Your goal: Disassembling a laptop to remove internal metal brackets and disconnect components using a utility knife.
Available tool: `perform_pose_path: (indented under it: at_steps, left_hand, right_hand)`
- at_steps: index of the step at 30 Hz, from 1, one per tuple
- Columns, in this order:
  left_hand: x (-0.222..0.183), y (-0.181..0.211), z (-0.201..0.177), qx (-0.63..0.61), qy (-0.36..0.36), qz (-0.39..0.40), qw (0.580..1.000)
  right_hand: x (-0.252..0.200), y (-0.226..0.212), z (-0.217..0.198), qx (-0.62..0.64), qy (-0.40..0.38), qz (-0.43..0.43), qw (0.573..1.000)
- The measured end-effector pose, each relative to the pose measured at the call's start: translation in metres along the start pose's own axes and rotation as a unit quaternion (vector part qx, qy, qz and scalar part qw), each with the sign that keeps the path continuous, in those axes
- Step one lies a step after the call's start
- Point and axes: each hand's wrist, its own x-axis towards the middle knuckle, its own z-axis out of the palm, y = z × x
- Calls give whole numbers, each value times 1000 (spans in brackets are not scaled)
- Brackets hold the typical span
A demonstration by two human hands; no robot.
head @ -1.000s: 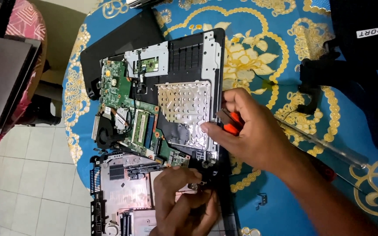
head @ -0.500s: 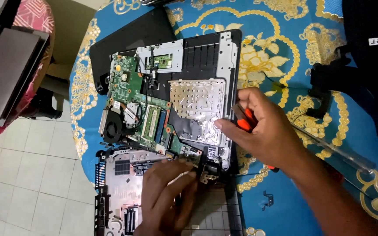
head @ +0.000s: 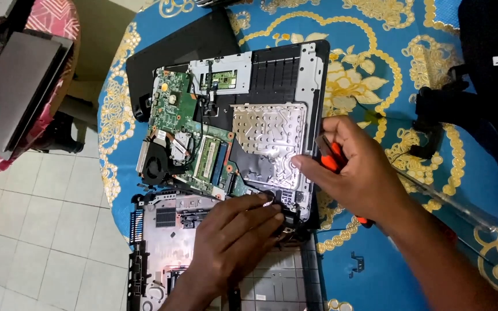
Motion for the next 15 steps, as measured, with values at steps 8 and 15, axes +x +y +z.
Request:
perform_pose_path:
  at_steps: [8, 15]
  left_hand:
    - [-2, 0, 2, 5, -4, -15, 1000]
    - [-6, 2, 6, -10, -2, -30, 999]
  right_hand:
    - [0, -5, -1, -3, -5, 64, 998]
    - [0, -7, -1, -13, 1, 31, 999]
